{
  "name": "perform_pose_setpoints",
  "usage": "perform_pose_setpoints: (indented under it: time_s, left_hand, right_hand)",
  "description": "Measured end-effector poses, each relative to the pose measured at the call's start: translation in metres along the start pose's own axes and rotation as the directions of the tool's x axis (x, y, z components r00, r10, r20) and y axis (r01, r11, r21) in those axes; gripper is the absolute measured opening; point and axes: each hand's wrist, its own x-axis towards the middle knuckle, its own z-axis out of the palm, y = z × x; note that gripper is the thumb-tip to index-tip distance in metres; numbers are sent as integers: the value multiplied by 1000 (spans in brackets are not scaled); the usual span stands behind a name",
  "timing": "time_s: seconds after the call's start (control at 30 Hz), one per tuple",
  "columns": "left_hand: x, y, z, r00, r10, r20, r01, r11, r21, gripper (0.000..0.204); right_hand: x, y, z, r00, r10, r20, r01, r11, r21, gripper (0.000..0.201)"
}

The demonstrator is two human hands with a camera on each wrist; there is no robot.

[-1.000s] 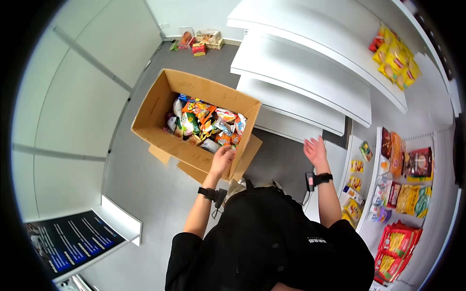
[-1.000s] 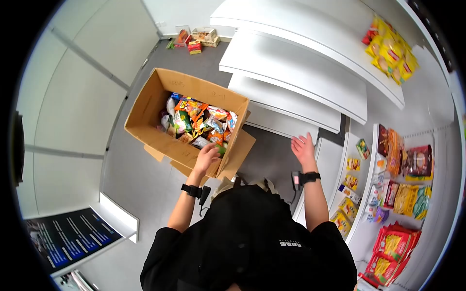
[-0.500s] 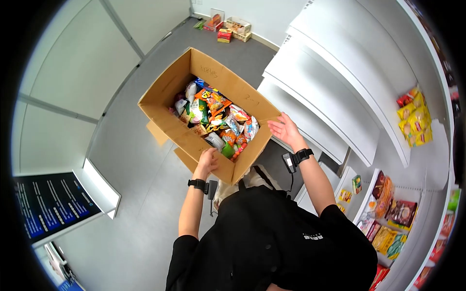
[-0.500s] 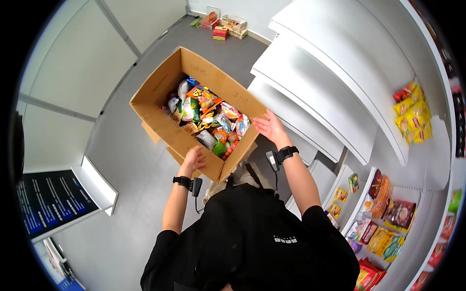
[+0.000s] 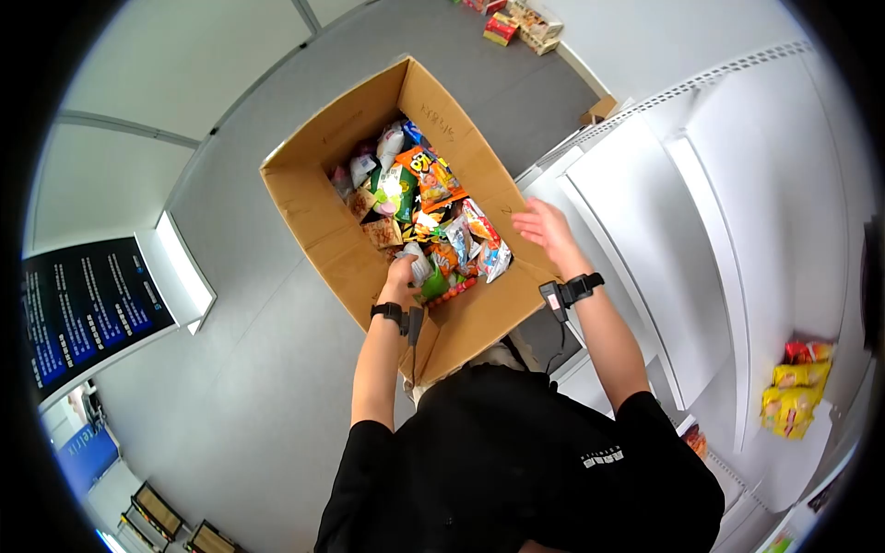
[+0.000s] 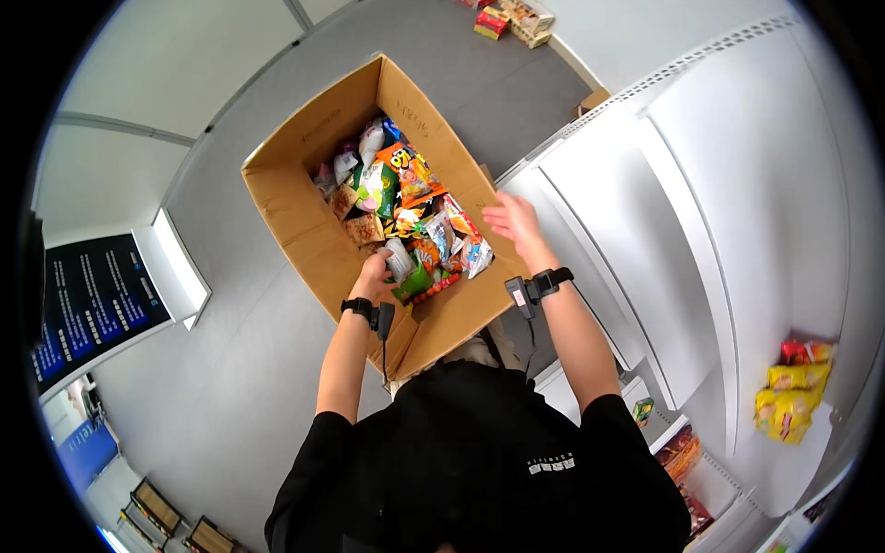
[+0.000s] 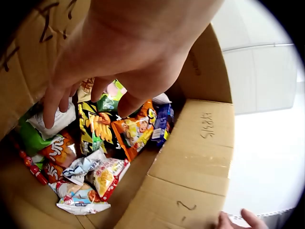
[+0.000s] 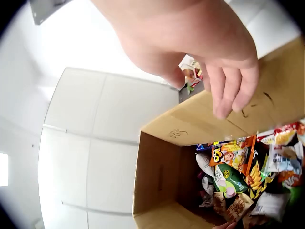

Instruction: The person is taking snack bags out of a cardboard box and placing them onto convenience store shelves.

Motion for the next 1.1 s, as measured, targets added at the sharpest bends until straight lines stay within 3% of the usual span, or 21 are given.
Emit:
perform_pose_setpoints:
  time_s: [0.07,0.17,0.2,0.3,0.33,0.43,0.47,0.5,0.57,0.67,0.77,0.8,0.9,0.93,0.97,1.03,1.07,1.1]
  left_hand:
    - [17,5,3,996,-63,-58,65,998,27,64]
    - [48,4,5,988,-115,-100,116,993,2,64]
    - [57,4,5,987,-100,-124,104,994,23,65]
    - [114,-13,-8,972,-72,-225,97,990,101,68]
    - [120,-16,-11,975,13,-221,29,982,185,66]
    - [138,-26,-11,941,90,-326,-18,976,217,62]
    - [144,-26,-13,936,55,-348,22,977,214,60]
    - [138,-25,-13,940,109,-323,-30,970,239,62]
    - [127,-18,-7,929,82,-361,-34,990,138,61]
    - [139,-26,-6,892,110,-438,-60,990,127,60]
    - [123,-15,-3,926,75,-369,-10,985,174,57]
    - [129,-18,-1,892,167,-421,-49,960,276,52]
    - [157,-34,-6,924,291,-248,-138,859,493,45]
    - [130,-25,8,892,345,-292,-184,867,462,37]
    - [178,-54,-5,837,527,-147,-286,651,703,32]
    - [135,-36,13,881,402,-248,-240,833,498,30]
    - [127,-36,12,862,459,-217,-270,776,570,29]
    - [108,-29,16,880,416,-229,-266,831,490,29]
  right_hand:
    - [-13,-25,11,999,-35,-29,33,995,-92,70]
    - [2,-29,3,987,138,86,-132,988,-77,72]
    - [9,-28,-1,967,194,163,-190,981,-45,76]
    - [11,-32,0,954,251,163,-249,968,-33,77]
    - [11,-35,0,949,279,148,-285,959,15,60]
    - [17,-33,-3,944,285,168,-285,958,-26,55]
    - [18,-32,-3,946,281,159,-277,960,-47,55]
    - [19,-32,-3,949,276,152,-269,961,-67,54]
    - [20,-30,-3,957,258,134,-250,965,-77,56]
    - [20,-25,-4,968,223,116,-218,974,-54,60]
    - [19,-23,-3,972,201,125,-195,979,-56,59]
    - [18,-23,-3,972,197,128,-190,980,-64,58]
    - [16,-20,-4,975,182,128,-175,982,-66,60]
    - [16,-19,-4,976,173,132,-166,984,-61,62]
    - [16,-19,-3,976,174,128,-168,984,-58,63]
    - [14,-18,-1,978,168,120,-163,985,-48,66]
    - [13,-16,-1,983,138,120,-134,990,-43,66]
    - [13,-12,-1,987,106,118,-102,994,-36,67]
